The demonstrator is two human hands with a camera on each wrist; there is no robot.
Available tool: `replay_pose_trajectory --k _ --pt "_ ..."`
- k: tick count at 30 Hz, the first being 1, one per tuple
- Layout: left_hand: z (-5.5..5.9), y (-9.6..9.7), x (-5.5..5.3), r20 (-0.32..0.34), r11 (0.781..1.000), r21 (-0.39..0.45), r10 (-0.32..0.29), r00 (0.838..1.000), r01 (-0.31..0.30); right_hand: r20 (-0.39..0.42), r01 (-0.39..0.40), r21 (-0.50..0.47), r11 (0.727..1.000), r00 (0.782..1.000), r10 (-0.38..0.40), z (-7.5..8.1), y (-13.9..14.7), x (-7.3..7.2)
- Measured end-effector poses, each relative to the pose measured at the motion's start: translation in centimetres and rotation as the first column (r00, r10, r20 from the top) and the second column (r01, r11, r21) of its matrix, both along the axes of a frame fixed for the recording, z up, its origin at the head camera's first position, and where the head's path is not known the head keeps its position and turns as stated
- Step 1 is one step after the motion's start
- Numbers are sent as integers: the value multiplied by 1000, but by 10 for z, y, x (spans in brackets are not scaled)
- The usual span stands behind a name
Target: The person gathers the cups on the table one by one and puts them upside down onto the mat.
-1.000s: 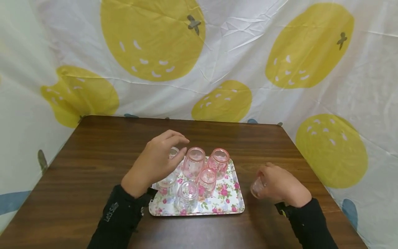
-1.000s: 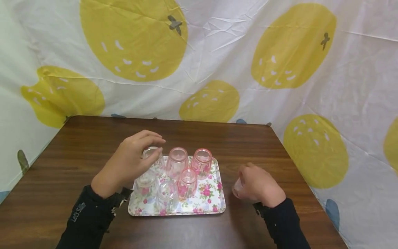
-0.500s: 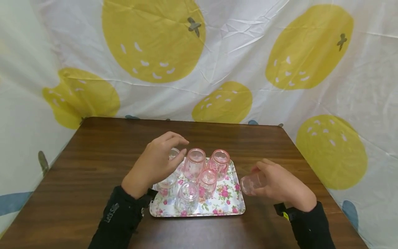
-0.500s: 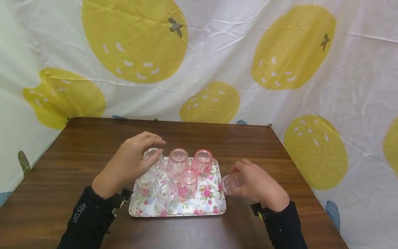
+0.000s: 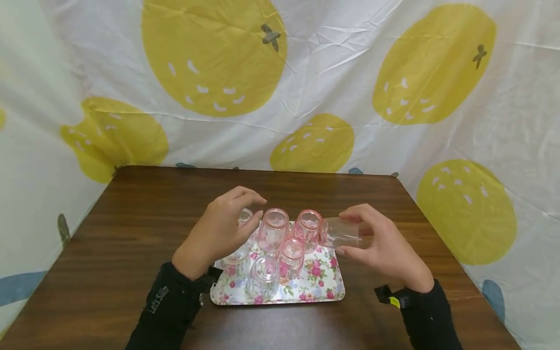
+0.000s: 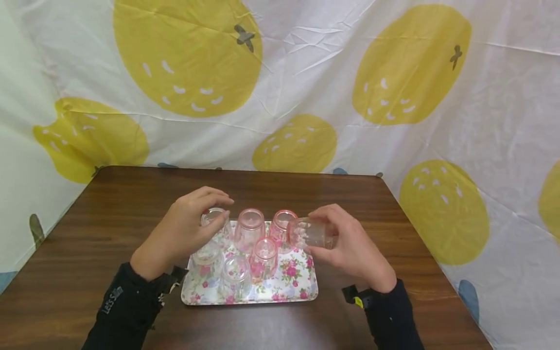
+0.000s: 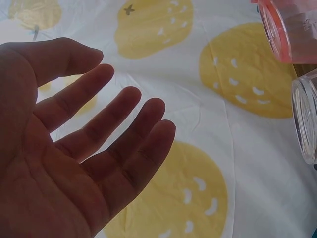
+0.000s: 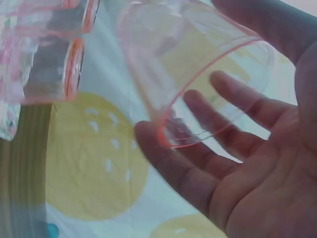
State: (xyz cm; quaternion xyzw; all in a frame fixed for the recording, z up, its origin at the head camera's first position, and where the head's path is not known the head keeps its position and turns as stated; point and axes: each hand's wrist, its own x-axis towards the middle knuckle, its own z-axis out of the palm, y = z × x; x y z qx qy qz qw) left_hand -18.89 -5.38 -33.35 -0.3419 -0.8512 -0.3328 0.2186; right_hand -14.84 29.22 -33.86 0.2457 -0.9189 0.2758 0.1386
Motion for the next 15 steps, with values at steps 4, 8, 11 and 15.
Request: replay_pose_trajectory --k 4,8,11,15 --pt "-1 2 1 2 1000 1 -12 1000 12 1 -28 -118 993 1000 28 -3 -4 -4" --pt "-2 4 2 6 1000 -2 -18 1000 18 24 -83 -246 966 996 91 -7 -8 -7" --pt "-2 6 2 15 1000 1 -21 1000 21 48 -120 -322 939 989 143 -11 -10 -9" --pt "-4 11 2 20 999 5 -50 999 50 73 -161 -396 904 976 206 -13 -15 -10"
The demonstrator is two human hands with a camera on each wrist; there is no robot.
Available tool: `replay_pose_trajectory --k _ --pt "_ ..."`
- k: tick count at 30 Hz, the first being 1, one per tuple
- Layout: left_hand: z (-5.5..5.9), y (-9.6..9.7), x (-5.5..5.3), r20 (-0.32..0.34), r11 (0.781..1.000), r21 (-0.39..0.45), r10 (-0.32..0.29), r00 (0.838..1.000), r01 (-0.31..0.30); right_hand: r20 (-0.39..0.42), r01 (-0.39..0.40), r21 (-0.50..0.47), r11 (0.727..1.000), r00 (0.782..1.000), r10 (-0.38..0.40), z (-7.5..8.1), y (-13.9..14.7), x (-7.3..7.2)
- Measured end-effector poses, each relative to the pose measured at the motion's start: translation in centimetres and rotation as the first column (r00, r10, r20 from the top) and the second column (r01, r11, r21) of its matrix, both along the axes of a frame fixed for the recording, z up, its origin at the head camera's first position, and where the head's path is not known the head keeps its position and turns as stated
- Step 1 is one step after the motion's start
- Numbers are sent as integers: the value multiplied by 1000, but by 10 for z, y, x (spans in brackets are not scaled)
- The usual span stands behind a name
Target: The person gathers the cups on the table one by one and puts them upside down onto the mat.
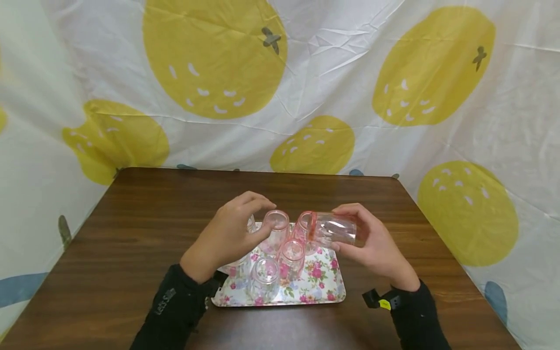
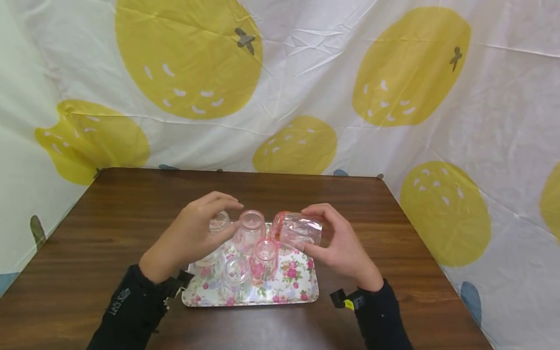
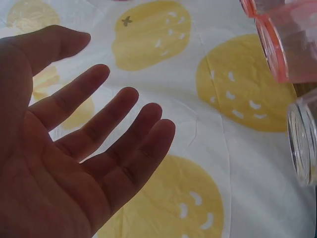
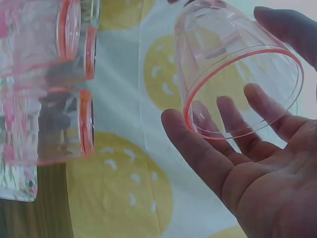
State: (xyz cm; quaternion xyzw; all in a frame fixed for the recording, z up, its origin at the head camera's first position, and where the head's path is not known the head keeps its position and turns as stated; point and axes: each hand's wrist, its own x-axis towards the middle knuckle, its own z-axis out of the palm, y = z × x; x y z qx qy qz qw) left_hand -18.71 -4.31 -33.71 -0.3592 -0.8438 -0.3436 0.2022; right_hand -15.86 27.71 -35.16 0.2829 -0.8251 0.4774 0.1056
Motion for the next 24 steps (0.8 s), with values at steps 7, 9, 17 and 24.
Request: replay_pose_trajectory --k 7,9,17,24 --pt "-4 11 0 55 997 18 -82 995 81 15 -49 -76 996 999 50 1 -13 -1" --pt "-5 13 0 75 994 30 -104 992 102 7 -56 -93 994 998 57 1 -17 -2" --pt "-8 17 -2 127 979 81 -194 973 185 -31 -128 -123 984 992 125 2 -32 -5" --pt "-9 19 -1 187 945 193 -298 936 263 -62 -174 -157 972 984 166 3 -42 -7"
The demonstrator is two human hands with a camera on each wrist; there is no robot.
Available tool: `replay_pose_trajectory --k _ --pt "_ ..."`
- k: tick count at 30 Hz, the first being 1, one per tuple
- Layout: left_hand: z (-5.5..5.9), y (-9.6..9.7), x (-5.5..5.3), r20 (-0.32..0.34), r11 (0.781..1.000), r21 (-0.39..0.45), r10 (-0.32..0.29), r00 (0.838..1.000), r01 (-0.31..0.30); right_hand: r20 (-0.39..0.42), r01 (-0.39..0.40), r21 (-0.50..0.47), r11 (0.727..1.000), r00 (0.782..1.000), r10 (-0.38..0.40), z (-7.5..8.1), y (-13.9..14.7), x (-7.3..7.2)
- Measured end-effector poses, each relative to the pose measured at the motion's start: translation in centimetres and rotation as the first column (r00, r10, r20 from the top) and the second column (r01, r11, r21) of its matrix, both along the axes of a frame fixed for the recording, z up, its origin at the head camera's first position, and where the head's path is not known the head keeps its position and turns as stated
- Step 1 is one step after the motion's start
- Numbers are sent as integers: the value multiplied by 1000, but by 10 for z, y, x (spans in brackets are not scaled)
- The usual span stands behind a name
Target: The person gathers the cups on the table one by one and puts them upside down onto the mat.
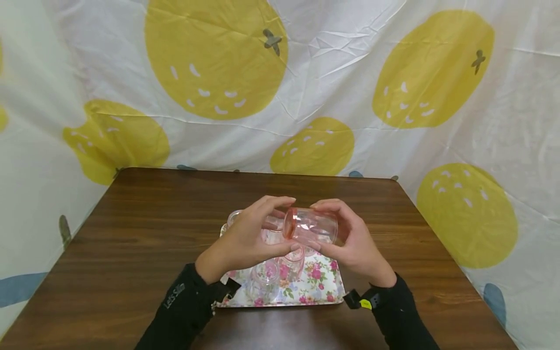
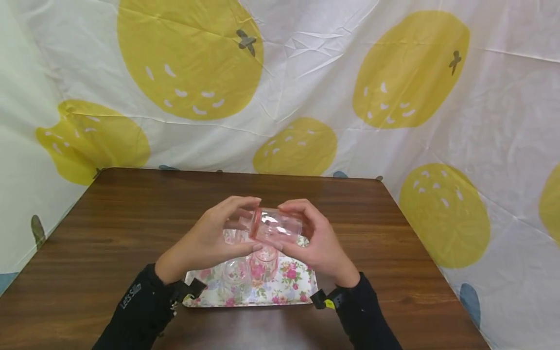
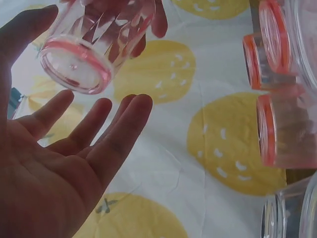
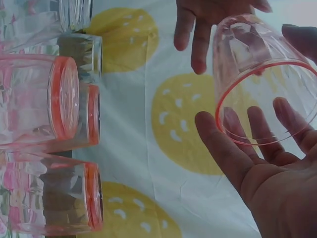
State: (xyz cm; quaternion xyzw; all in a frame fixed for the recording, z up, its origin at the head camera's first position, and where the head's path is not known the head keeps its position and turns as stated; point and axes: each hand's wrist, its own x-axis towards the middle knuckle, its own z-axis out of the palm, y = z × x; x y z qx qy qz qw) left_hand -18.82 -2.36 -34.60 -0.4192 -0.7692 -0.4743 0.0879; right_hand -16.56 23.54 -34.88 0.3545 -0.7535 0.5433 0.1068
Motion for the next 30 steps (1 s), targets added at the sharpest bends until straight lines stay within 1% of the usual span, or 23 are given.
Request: replay_pose_trajectory --k 2,5,11,16,19,21,23,25,27,30 --pt "1 1 0 25 999 39 -23 999 22 -13 -5 -15 1000 1000 5 0 -3 0" --pt "2 2 0 46 995 92 -40 998 35 -28 -12 -28 1000 1000 11 0 -6 -1" --pt "4 3 1 70 985 170 -51 996 38 -29 -20 -28 999 999 19 -1 -8 -2" --pt "1 3 1 76 986 164 -49 996 35 -11 -35 -40 999 999 34 -4 -2 -1" --pt "1 3 1 61 989 145 -30 998 20 -13 -22 -103 994 1000 21 -7 8 -3" --pt "0 3 1 45 991 136 -8 999 2 -16 5 -161 987 1000 -8 -10 15 -6" --pt "-1 3 1 18 992 121 12 1000 -14 -16 36 -230 973 999 -41 -14 23 -10" --pt "-2 3 3 -36 994 101 41 999 -37 -12 61 -292 954 998 -67 -19 31 -13" --pt "-3 4 5 -104 995 77 67 992 -59 8 79 -355 932 997 -82 -24 37 -16" --pt "-4 6 8 -194 995 41 100 976 -94 45 119 -419 900 993 -111 -28 41 -20"
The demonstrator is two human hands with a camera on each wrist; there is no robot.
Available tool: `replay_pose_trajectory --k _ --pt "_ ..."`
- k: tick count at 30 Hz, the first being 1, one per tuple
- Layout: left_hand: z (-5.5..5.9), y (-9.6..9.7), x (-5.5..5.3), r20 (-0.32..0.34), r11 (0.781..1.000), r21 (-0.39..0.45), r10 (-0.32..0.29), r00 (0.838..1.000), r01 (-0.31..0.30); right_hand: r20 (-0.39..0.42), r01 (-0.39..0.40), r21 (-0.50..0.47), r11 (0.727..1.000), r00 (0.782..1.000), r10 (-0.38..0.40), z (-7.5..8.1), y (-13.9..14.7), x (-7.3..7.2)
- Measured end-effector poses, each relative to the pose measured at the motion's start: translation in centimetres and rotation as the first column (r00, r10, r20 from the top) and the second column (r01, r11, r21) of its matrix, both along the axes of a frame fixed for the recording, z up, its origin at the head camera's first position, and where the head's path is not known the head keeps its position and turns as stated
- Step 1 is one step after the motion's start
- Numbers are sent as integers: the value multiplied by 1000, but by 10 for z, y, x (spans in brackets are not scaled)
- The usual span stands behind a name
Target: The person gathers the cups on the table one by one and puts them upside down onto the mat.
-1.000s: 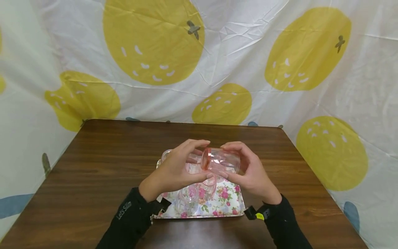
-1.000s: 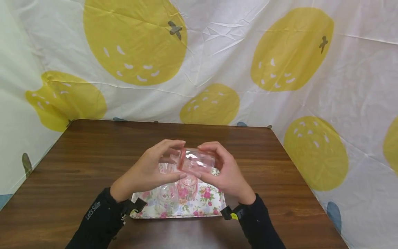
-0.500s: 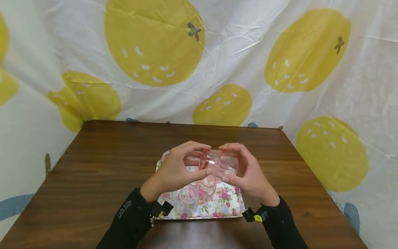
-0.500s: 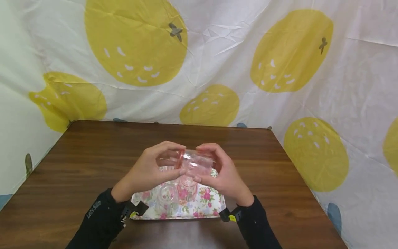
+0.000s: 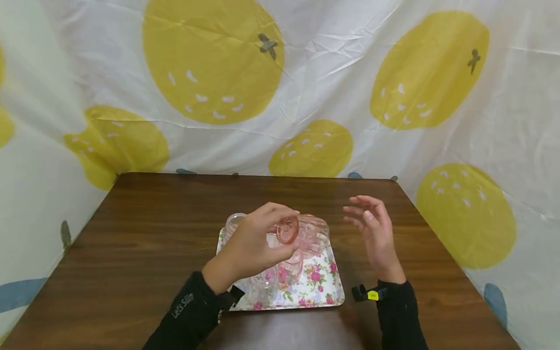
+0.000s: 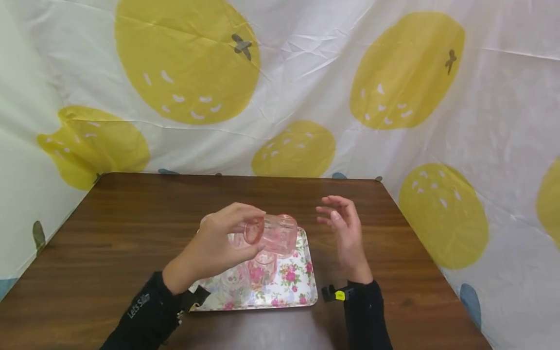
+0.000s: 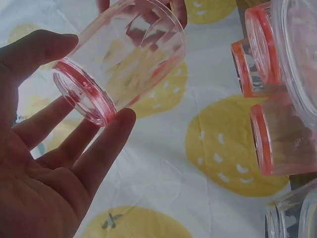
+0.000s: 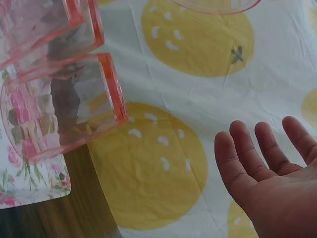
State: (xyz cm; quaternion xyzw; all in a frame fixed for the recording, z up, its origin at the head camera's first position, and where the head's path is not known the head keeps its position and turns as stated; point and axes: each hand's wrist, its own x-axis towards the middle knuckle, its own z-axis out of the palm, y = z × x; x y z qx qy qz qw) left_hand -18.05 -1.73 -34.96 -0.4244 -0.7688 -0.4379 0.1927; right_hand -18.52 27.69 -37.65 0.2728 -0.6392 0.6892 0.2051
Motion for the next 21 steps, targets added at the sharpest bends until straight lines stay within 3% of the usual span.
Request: replay_pose_trajectory --k 7,14,18,21 --pt "-10 23 9 -124 986 -160 22 992 -42 28 50 -26 998 998 -49 -5 13 -3" --pt "-13 40 11 -161 945 -327 -62 985 6 36 90 -74 993 996 -87 -4 22 -3" --pt "-15 48 10 -207 914 -406 -91 974 -1 27 80 -67 995 997 -78 -4 26 -3" --pt "-16 56 10 -218 870 -492 -95 971 -26 20 78 -51 996 997 -77 -4 27 -3"
